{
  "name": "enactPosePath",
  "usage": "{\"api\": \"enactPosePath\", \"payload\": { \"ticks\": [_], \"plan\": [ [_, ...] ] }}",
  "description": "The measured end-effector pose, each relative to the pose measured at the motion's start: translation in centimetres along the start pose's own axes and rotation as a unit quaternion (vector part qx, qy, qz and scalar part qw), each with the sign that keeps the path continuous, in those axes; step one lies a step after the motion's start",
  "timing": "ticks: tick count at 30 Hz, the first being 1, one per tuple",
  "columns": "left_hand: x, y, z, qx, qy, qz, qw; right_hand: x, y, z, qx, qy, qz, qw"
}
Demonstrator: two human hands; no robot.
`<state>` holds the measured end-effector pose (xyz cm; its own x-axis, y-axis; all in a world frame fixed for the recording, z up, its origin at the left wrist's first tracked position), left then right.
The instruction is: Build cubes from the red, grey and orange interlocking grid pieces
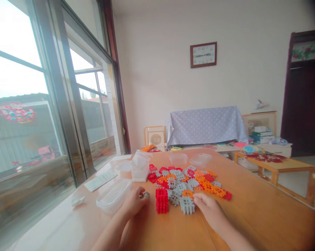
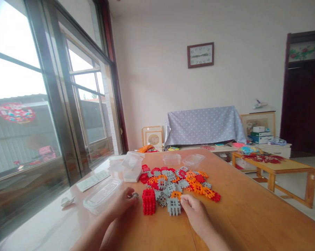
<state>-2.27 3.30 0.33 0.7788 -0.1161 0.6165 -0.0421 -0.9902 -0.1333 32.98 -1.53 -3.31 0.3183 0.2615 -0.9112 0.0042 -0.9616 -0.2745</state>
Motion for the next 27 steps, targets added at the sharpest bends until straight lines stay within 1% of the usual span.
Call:
{"api": "enactPosePath", "payload": {
  "ticks": [2, 4, 8, 9, 10, 11, 12, 13, 14, 15, 16, 18, 21, 23, 24, 26, 27],
  "plan": [
    [-0.3, 1.1, -0.4, 0.011, 0.110, -0.013, 0.994, -0.2, 0.1, 0.0, 0.001, 0.001, -0.002, 1.000],
    [-0.4, 2.5, -0.9, 0.019, 0.219, -0.019, 0.975, -0.3, 0.2, -0.1, 0.006, -0.001, -0.005, 1.000],
    [0.1, 6.0, -1.5, 0.030, 0.377, -0.021, 0.925, 0.0, 0.1, -0.2, 0.010, -0.001, -0.014, 1.000],
    [0.4, 7.0, -1.4, 0.029, 0.432, -0.022, 0.901, 0.2, 0.1, -0.2, 0.013, 0.003, -0.014, 1.000],
    [0.6, 7.9, -0.9, 0.014, 0.582, -0.031, 0.812, 0.4, 0.0, -0.3, 0.018, 0.009, -0.013, 1.000],
    [1.2, 8.9, -0.1, -0.018, 0.690, -0.043, 0.722, 0.6, 0.0, -0.3, 0.025, 0.015, -0.013, 0.999],
    [1.9, 9.9, 0.6, -0.042, 0.751, -0.054, 0.657, 0.7, 0.0, -0.4, 0.033, 0.020, -0.014, 0.999],
    [2.4, 10.7, 1.2, -0.057, 0.785, -0.061, 0.614, 0.7, 0.0, -0.5, 0.039, 0.025, -0.017, 0.999],
    [2.9, 11.5, 1.7, -0.066, 0.805, -0.066, 0.586, 0.6, 0.1, -0.6, 0.046, 0.031, -0.022, 0.998],
    [3.3, 12.2, 2.1, -0.074, 0.818, -0.070, 0.567, 0.4, 0.2, -0.8, 0.054, 0.037, -0.028, 0.997],
    [3.7, 12.9, 2.6, -0.082, 0.826, -0.073, 0.553, 0.1, 0.4, -1.0, 0.063, 0.045, -0.034, 0.996],
    [4.2, 13.8, 3.5, -0.097, 0.834, -0.079, 0.537, -0.7, 1.0, -1.4, 0.081, 0.067, -0.046, 0.993],
    [4.9, 14.8, 4.8, -0.123, 0.835, -0.092, 0.529, -2.2, 2.2, -1.7, 0.105, 0.089, -0.058, 0.989],
    [5.3, 15.2, 5.6, -0.140, 0.828, -0.104, 0.533, -3.4, 3.3, -1.3, 0.113, 0.077, -0.058, 0.989],
    [5.6, 15.3, 5.9, -0.148, 0.822, -0.110, 0.539, -4.1, 4.0, -0.8, 0.109, 0.062, -0.054, 0.991],
    [6.3, 15.6, 6.5, -0.163, 0.802, -0.125, 0.561, -5.7, 5.3, 1.2, 0.070, 0.028, -0.043, 0.996],
    [6.7, 15.7, 6.8, -0.171, 0.789, -0.133, 0.575, -6.6, 6.0, 2.5, 0.038, 0.011, -0.035, 0.999]
  ]
}}
Point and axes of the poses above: each hand's wrist, its own y-axis away from the middle knuckle, its own z-axis out of the palm, x = y × z, the point moved 9 cm from there along -y, towards the middle knuckle, and after that the axes turned 3 degrees about y, right-handed, at the moved point
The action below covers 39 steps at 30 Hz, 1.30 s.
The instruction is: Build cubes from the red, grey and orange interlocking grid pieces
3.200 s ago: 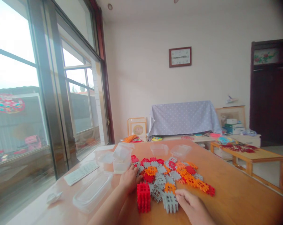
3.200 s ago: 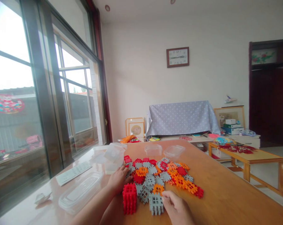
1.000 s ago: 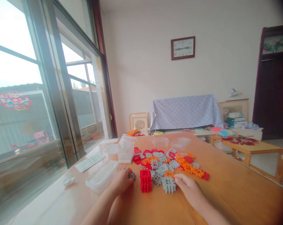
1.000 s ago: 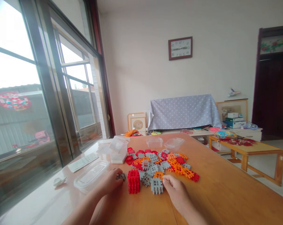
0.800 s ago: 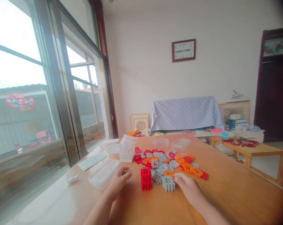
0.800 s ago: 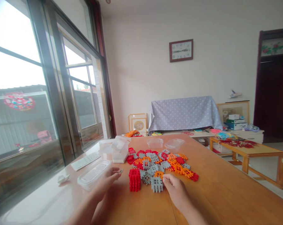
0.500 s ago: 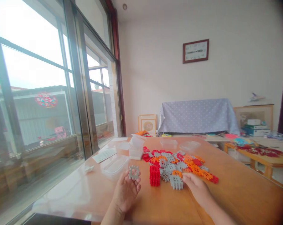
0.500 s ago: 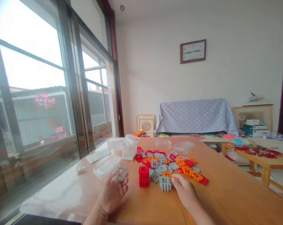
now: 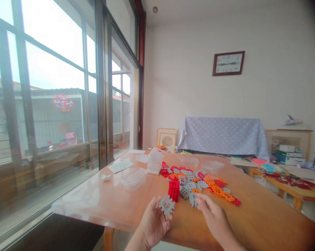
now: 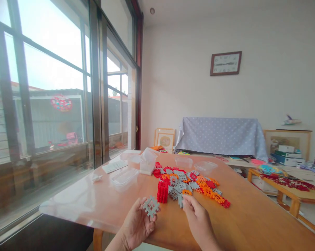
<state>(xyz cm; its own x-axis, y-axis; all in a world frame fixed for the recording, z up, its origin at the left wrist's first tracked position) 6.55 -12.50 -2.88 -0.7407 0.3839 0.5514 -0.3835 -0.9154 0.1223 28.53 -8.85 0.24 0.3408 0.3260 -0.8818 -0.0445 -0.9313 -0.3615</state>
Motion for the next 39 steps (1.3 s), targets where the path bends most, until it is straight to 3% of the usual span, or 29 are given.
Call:
{"api": "enactPosePath", "payload": {
  "ticks": [4, 8, 14, 18, 22, 28, 33, 39],
  "plan": [
    [-1.2, -0.2, 1.4, 0.025, -0.063, -0.010, 0.998, -4.1, 2.5, 4.0, -0.093, -0.069, 0.013, 0.993],
    [-2.6, -0.7, 2.9, 0.009, -0.119, -0.013, 0.993, -6.1, 3.4, 5.3, -0.119, -0.096, -0.002, 0.988],
    [-2.8, -2.0, 3.4, -0.021, -0.188, 0.059, 0.980, -1.4, 4.0, 4.6, -0.037, -0.236, 0.136, 0.961],
    [-2.8, -3.0, 2.5, -0.012, -0.231, 0.110, 0.967, 0.3, 4.7, 4.5, -0.018, -0.295, 0.170, 0.940],
    [-2.8, -3.7, 2.3, -0.004, -0.259, 0.127, 0.957, 0.3, 4.9, 3.6, -0.028, -0.236, 0.137, 0.962],
    [-2.8, -4.0, 2.4, 0.000, -0.284, 0.112, 0.952, -1.0, 4.2, 0.5, -0.029, -0.073, 0.025, 0.997],
    [-2.9, -4.3, 2.2, 0.007, -0.293, 0.095, 0.951, -1.3, 3.6, 0.2, -0.094, 0.040, -0.016, 0.995],
    [-3.1, -4.2, 2.6, 0.025, -0.309, 0.073, 0.948, -1.0, 3.3, 0.6, -0.116, 0.086, -0.056, 0.988]
  ]
}}
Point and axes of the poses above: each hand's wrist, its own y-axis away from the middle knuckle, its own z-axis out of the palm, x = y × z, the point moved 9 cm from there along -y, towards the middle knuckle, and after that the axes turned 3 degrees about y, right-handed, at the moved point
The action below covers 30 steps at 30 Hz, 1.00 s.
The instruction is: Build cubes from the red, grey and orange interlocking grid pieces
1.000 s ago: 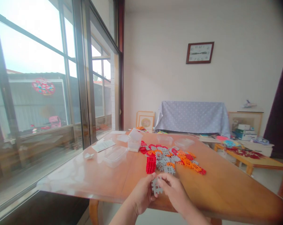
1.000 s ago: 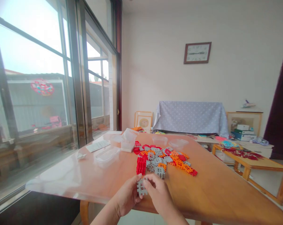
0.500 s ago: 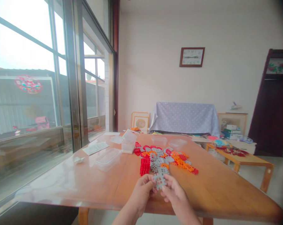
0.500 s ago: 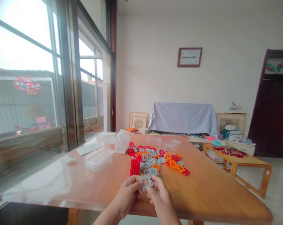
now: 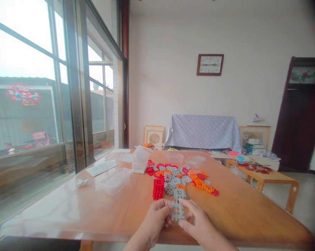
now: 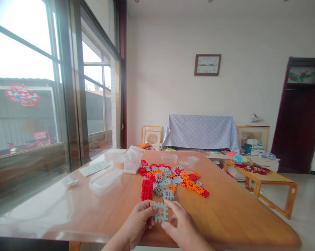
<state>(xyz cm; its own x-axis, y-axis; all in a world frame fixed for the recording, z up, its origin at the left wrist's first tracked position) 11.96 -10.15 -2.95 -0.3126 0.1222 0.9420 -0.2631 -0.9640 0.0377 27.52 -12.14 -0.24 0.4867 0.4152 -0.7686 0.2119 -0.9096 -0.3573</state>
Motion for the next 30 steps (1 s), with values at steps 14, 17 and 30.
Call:
{"api": "enactPosePath", "payload": {
  "ticks": [14, 17, 30],
  "plan": [
    [0.7, 0.7, 0.0, 0.037, -0.015, 0.056, 0.998, 5.3, -6.7, -5.0, 0.052, -0.058, 0.062, 0.995],
    [0.6, 0.6, -0.1, 0.039, -0.006, 0.054, 0.998, 6.1, -7.8, -4.2, 0.027, -0.060, 0.059, 0.996],
    [-0.5, -0.8, -1.5, 0.035, 0.001, 0.064, 0.997, 6.9, -8.0, -2.8, -0.005, -0.080, 0.087, 0.993]
  ]
}}
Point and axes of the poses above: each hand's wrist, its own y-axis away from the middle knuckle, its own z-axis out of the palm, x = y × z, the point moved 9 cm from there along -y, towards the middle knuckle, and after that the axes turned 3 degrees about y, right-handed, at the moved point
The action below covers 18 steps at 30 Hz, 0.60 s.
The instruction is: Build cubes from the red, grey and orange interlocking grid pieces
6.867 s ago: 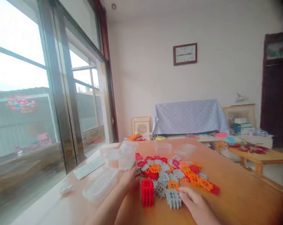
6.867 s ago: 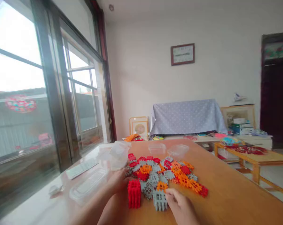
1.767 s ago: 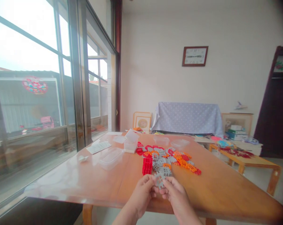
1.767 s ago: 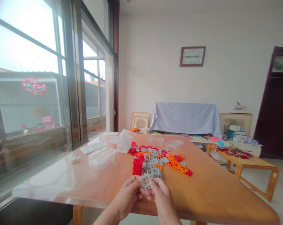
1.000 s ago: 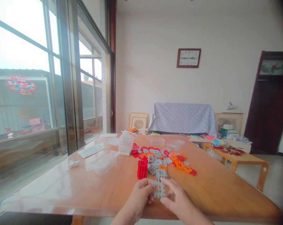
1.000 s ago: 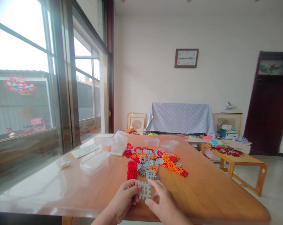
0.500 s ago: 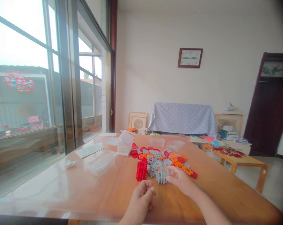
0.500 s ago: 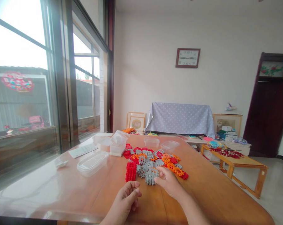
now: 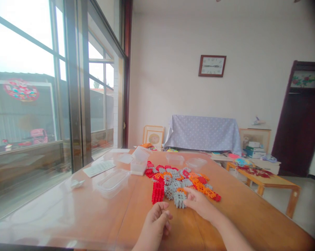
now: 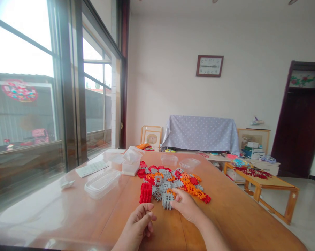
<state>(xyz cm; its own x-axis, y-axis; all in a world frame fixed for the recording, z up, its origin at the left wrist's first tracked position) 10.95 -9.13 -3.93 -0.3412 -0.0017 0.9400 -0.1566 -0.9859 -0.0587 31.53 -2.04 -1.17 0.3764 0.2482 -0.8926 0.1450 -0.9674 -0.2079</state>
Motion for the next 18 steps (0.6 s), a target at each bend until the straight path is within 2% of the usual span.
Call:
{"api": "enactPosePath", "payload": {
  "ticks": [4, 7, 10, 13, 15, 18],
  "plan": [
    [0.7, 0.6, 0.0, 0.030, 0.026, 0.007, 0.999, -1.7, 1.7, -0.4, 0.100, -0.011, -0.010, 0.995],
    [1.3, 0.9, -0.4, 0.058, 0.075, 0.020, 0.995, -3.0, 3.7, 1.6, 0.136, -0.072, 0.019, 0.988],
    [2.1, 1.0, -1.9, 0.101, 0.130, 0.047, 0.985, -3.5, 5.3, 5.3, 0.120, -0.149, 0.059, 0.980],
    [3.1, 0.9, -4.5, 0.164, 0.150, 0.086, 0.971, -3.2, 5.7, 9.0, 0.083, -0.253, 0.094, 0.959],
    [3.6, 0.7, -6.3, 0.202, 0.150, 0.097, 0.963, -2.7, 5.4, 10.4, 0.077, -0.303, 0.109, 0.944],
    [4.1, 0.0, -7.5, 0.209, 0.151, 0.070, 0.964, -2.2, 4.2, 11.4, 0.082, -0.323, 0.119, 0.935]
  ]
}}
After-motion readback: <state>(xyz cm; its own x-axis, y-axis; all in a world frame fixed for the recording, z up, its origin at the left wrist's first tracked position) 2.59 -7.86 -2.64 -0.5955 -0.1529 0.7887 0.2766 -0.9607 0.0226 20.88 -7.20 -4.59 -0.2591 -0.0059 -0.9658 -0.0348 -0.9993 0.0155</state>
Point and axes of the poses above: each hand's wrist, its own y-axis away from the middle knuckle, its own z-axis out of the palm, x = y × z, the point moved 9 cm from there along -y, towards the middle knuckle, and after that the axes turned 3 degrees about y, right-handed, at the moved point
